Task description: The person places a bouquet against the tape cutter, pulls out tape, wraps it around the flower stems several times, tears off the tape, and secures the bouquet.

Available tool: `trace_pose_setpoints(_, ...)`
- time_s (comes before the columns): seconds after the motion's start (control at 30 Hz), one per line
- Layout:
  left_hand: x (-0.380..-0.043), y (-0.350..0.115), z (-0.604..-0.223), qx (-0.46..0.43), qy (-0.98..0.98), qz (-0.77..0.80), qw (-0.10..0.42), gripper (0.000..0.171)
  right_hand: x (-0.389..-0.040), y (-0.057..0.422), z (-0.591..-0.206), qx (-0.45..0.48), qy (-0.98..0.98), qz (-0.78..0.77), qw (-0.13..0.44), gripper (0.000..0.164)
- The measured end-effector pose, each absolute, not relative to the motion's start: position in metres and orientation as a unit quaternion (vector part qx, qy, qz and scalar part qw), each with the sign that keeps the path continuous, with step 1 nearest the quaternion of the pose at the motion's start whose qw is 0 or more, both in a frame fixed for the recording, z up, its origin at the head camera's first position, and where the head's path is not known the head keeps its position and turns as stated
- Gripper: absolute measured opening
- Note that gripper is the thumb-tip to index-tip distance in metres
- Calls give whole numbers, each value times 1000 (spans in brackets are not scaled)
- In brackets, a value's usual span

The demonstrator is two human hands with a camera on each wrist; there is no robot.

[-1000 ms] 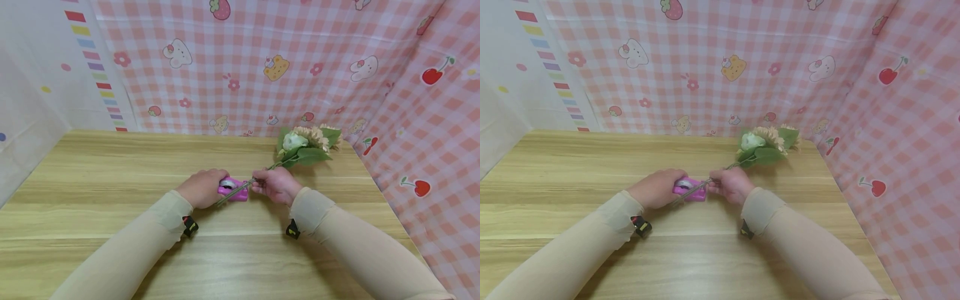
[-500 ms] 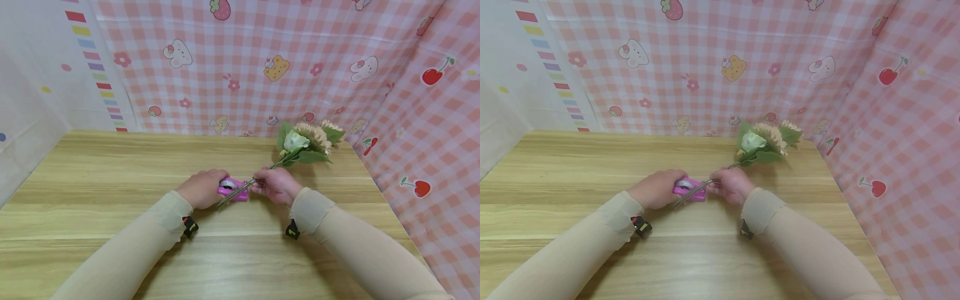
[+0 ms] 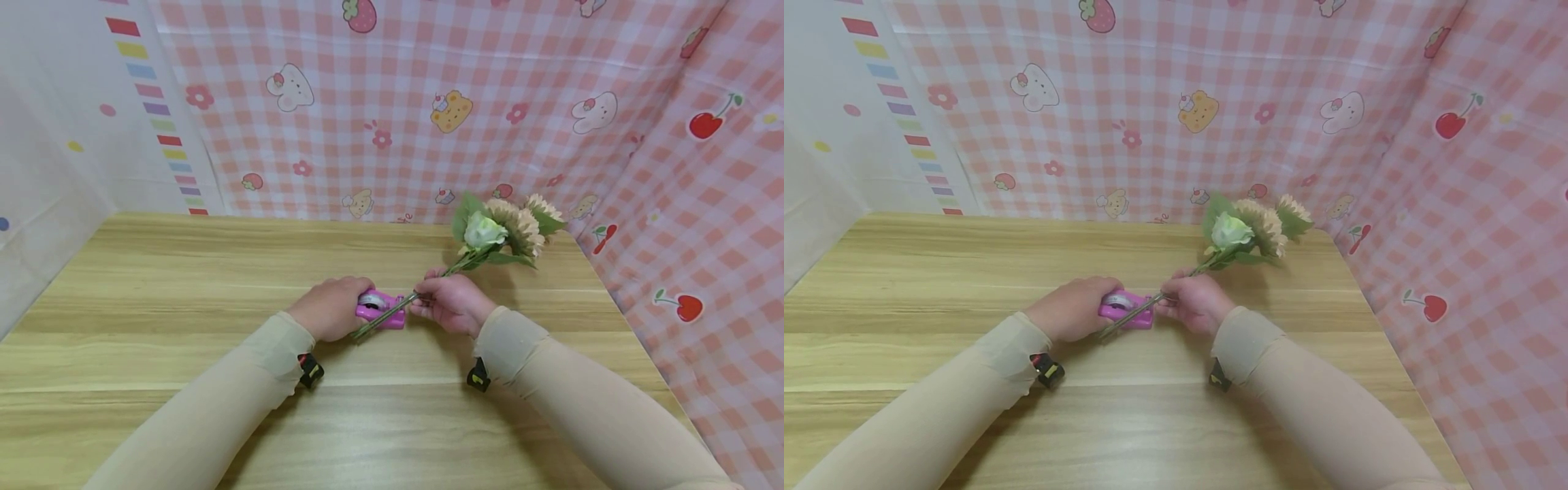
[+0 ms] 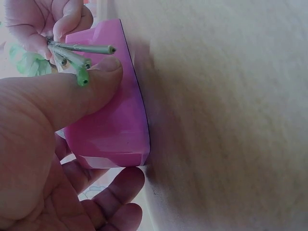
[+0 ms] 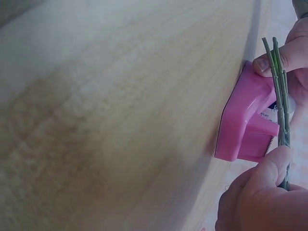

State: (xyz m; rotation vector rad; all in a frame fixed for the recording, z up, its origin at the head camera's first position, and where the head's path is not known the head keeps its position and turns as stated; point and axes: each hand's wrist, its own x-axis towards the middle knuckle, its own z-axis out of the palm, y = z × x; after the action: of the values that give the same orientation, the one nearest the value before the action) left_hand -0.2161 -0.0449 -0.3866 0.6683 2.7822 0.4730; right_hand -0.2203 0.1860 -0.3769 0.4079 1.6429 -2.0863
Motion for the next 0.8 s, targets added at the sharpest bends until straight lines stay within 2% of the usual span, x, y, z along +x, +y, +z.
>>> trace_pose_setpoints(0.47,-215,-44,-387,228,952,162,121,55,-220,187,-379,167,588,-763,210,26)
trace_pose_setpoints(0.8,-215,-44,-386,230,952,162,119,51,-221,189,-381,173,583,-766,210,22)
